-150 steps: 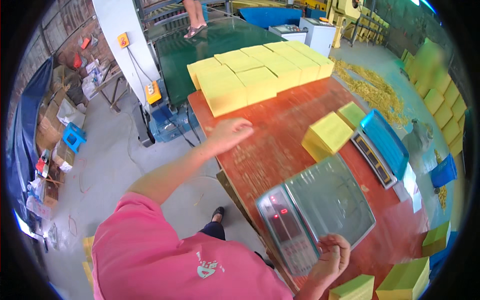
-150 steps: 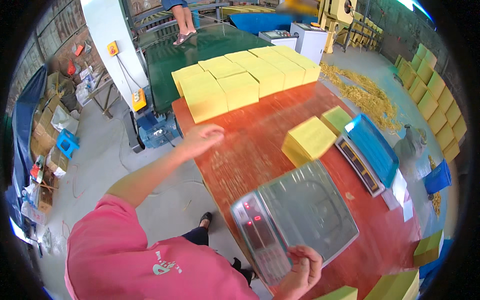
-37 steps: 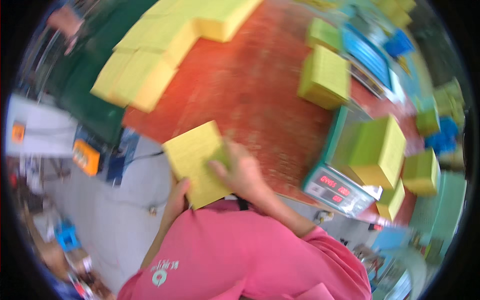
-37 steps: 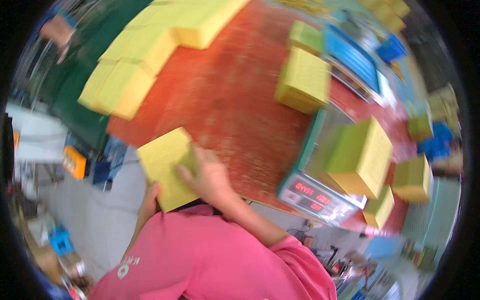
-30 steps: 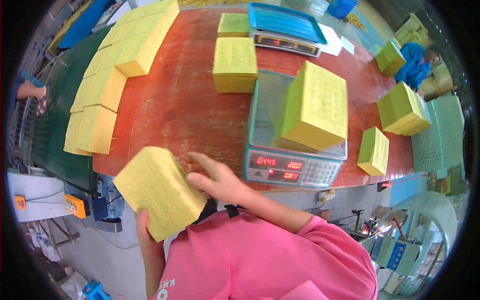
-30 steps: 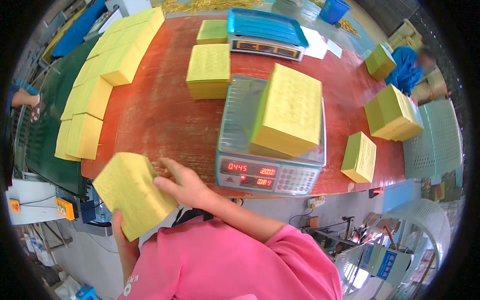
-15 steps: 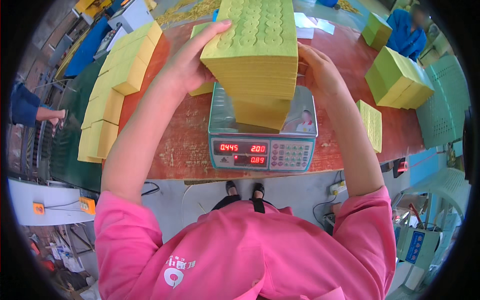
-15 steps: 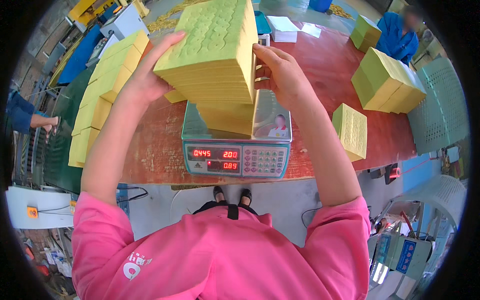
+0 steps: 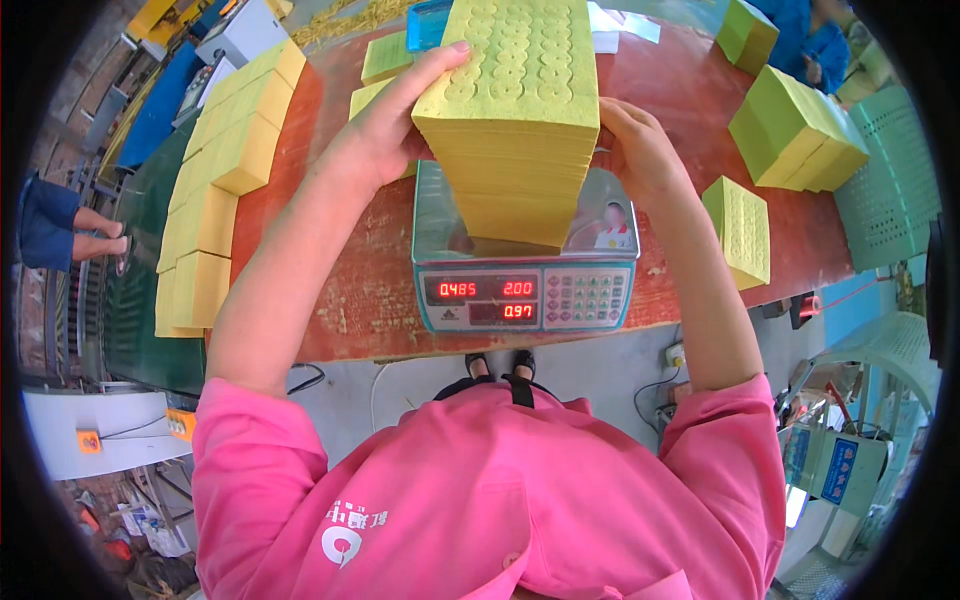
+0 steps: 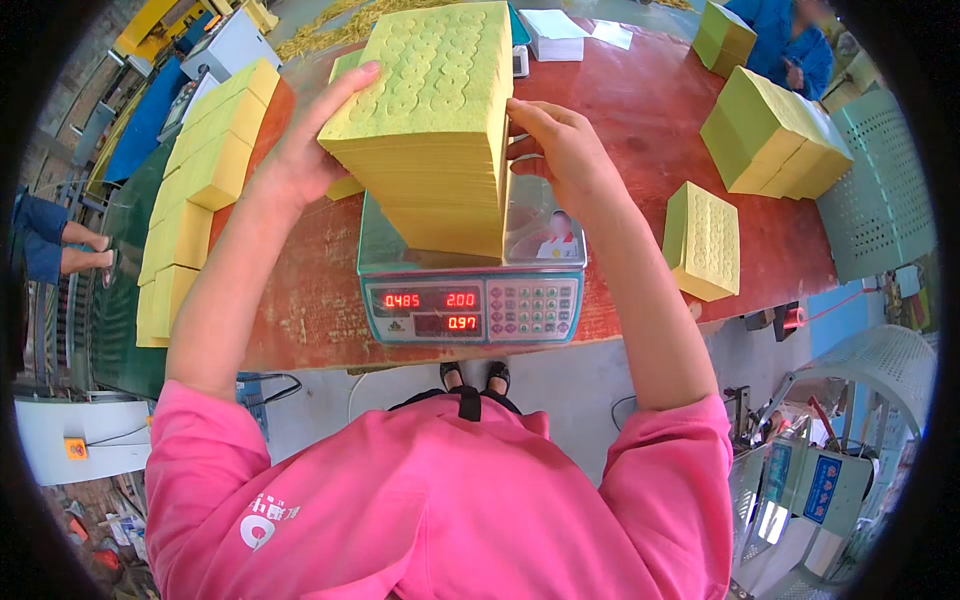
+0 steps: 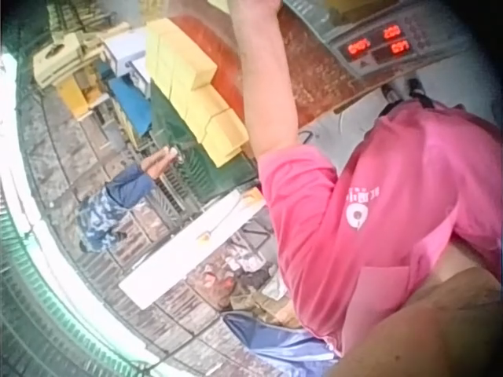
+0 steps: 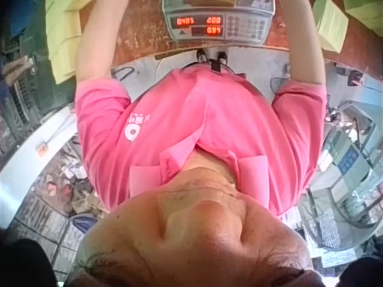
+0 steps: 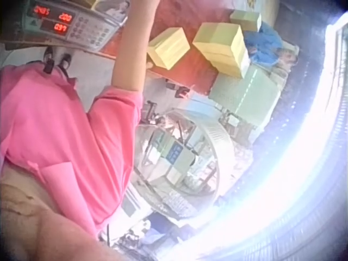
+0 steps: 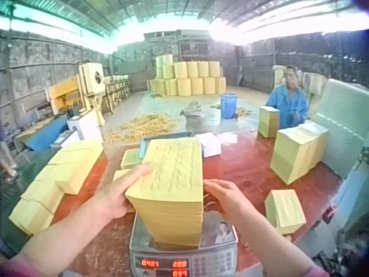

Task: Weighing and sorting stacks of yellow paper using a digital scale.

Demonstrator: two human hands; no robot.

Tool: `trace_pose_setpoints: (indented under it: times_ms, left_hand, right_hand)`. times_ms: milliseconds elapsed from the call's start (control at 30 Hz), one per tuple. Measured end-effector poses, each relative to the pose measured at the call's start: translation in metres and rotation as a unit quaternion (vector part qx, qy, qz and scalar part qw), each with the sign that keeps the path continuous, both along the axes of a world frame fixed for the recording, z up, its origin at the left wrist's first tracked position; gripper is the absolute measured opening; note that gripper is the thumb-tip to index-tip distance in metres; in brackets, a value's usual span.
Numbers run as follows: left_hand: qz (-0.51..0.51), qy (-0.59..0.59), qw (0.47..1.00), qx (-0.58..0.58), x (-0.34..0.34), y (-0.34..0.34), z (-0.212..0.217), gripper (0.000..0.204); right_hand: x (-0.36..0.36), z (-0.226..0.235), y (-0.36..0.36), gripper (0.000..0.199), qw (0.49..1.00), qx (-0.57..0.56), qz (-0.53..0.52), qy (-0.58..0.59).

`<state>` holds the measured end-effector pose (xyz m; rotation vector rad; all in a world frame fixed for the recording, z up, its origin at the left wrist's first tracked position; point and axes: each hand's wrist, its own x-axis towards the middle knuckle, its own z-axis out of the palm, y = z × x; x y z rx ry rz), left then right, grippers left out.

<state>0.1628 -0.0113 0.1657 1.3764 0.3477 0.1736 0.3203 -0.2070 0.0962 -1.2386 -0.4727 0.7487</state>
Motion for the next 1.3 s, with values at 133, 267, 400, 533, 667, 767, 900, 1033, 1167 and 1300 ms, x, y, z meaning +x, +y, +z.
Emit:
trace_pose_setpoints:
  times_ms: [133,267,400,533,667,767,900,1033,1167,1300]
  left_hand:
    - [0.004,0.011,0.999,0.05,0.001,0.007,-0.009,0.067]
    - [-0.011,0.004,0.998,0.057,0.0,0.006,-0.011,0.07]
    - [-0.006,0.001,0.998,0.066,-0.001,0.01,-0.016,0.072]
    - [0.02,-0.029,0.997,0.064,-0.004,0.019,-0.029,0.076]
    - [0.082,-0.072,0.994,-0.006,0.002,0.013,-0.079,0.077]
    - [0.122,-0.15,0.979,-0.057,0.017,-0.004,-0.135,0.063]
    - [0.08,-0.194,0.967,-0.144,0.036,-0.007,-0.137,0.052]
    - [0.167,-0.157,0.953,-0.2,0.049,-0.008,-0.12,0.053]
    - [0.23,-0.109,0.956,-0.147,0.025,0.007,-0.131,0.067]
    - [0.243,-0.128,0.952,-0.135,-0.071,0.036,-0.141,0.07]
  right_hand:
    - [-0.008,0.003,-0.001,0.037,1.0,-0.002,-0.019,-0.014]
    - [-0.011,0.004,-0.001,0.038,0.999,-0.008,-0.025,-0.021]
    - [-0.015,0.002,-0.003,0.04,0.998,-0.023,-0.043,-0.048]
    - [-0.014,-0.011,-0.009,0.045,0.994,-0.057,-0.031,-0.089]
    - [-0.016,-0.049,0.004,0.054,0.989,0.033,-0.135,-0.058]
    - [-0.033,-0.055,0.041,0.058,0.988,0.069,-0.134,0.036]
    - [-0.006,-0.059,0.056,0.058,0.993,0.049,-0.107,0.021]
    - [0.004,-0.049,0.065,0.053,0.995,0.036,-0.081,0.054]
    - [0.0,-0.072,0.048,0.051,0.989,0.064,-0.134,0.002]
    - [-0.036,-0.067,-0.027,0.047,0.977,0.083,-0.191,-0.053]
